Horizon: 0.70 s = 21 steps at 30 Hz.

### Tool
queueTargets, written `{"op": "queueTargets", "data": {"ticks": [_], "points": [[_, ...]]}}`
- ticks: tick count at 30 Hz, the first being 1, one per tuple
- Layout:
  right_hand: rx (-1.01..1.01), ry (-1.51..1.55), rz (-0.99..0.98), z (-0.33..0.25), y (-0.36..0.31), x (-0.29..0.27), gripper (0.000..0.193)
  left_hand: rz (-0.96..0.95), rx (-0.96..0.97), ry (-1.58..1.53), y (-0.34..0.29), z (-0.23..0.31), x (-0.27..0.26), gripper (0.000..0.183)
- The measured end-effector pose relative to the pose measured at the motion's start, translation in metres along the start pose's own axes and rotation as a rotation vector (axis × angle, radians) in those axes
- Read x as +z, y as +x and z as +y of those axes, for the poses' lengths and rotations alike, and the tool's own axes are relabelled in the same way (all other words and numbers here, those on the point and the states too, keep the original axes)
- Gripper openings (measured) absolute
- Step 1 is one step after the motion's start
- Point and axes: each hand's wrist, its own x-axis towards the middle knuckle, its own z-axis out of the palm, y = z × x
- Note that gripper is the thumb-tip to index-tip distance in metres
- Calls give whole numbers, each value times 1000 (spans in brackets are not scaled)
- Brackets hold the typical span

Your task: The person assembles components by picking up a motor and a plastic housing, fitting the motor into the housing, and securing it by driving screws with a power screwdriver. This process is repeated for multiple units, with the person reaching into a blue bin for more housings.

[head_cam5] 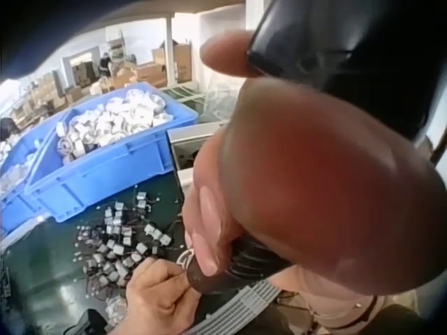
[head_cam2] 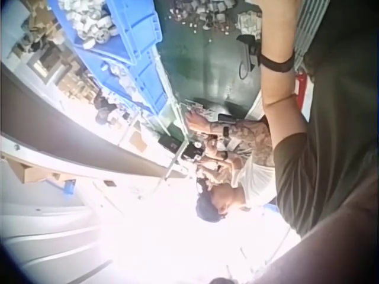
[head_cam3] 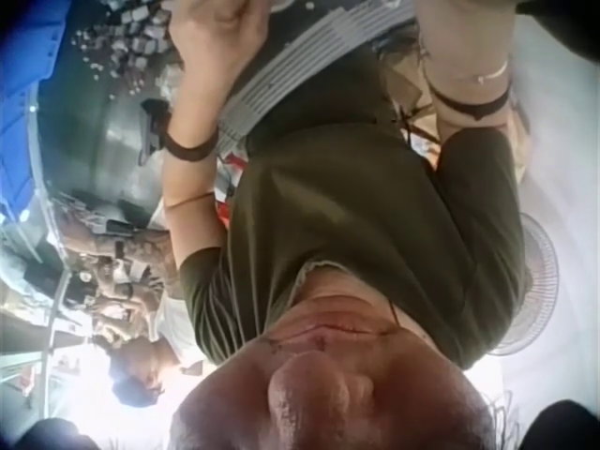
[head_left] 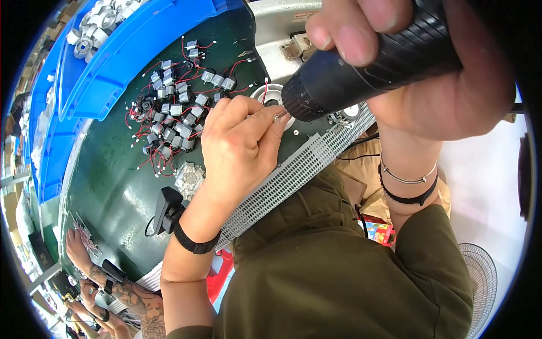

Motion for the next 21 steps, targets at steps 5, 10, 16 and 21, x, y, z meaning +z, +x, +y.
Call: {"op": "queueTargets", "data": {"ticks": [5,10,16,21], "points": [[-99,-2,19,6,-1,5,36,11,-41,-22,-2,-1,1,9],[-198,-4,41,12,2,-1,37,10,-59,7,-3,-3,2,8],[-321,-13,80,19,4,6,37,19,-97,-9,-1,2,5,7],[-423,-17,103,28,-3,12,38,50,-150,15,-2,5,8,6]]}}
